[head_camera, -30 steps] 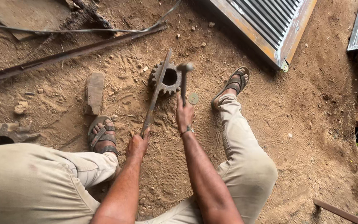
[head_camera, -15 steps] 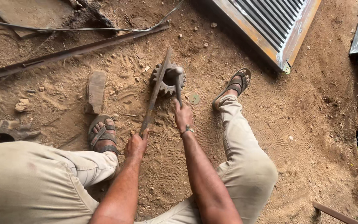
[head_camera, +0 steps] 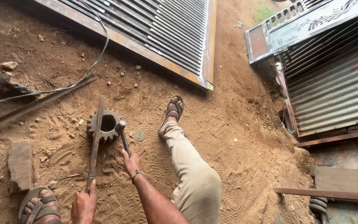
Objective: The person sits on the ground and repeatedly strikes a metal bar with a hammer. The bar is positioned against a gear-like object on the dirt floor. The person adjusts the bar's position occasionally while continuing to hammer.
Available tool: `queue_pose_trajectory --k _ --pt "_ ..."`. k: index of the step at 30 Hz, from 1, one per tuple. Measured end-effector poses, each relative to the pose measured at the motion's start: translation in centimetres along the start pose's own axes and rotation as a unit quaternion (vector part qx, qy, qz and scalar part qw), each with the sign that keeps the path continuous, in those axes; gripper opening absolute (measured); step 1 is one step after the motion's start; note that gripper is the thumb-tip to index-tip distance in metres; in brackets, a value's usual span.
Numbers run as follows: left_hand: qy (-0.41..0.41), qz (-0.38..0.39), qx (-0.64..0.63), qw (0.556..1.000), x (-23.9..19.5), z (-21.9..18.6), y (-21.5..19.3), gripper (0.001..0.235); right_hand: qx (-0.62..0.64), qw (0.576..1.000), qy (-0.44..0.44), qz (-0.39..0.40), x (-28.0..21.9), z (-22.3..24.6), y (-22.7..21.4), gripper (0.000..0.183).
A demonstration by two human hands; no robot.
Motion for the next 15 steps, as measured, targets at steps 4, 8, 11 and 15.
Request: queue_pose_trajectory --k 4,8,11,15 --pt "0.0 0.006 0.006 1.0 0.2 -1.1 0.1 0.081 0.019 0.999 0.033 0.017 -0.7 1.1 -0.7 0.039" --pt "-0.014 0.045 -0.027 0.999 0.7 -2.3 0.6 0.078 0.012 1.0 0.029 0.002 -1.8 2.4 -0.9 0.039" --pt "-0.011 0.069 -0.037 0.997 1.8 -3.2 0.6 0.078 0.036 0.999 -0.03 0.001 -3.2 4.1 -1.2 0.041" --pt "-0.01 0.081 0.017 0.996 3.5 -4.5 1.1 0.08 0.039 0.978 -0.203 -0.016 -4.5 7.0 -2.5 0.047"
Point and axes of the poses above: each hand's wrist, its own x-axis towards the middle knuckle, its own y-axis out of the palm, z = x × y, the point moved 1 cm from there along x, towards the middle knuckle, and after that the axes turned 9 degrees about -z, right-handed, at the moved point
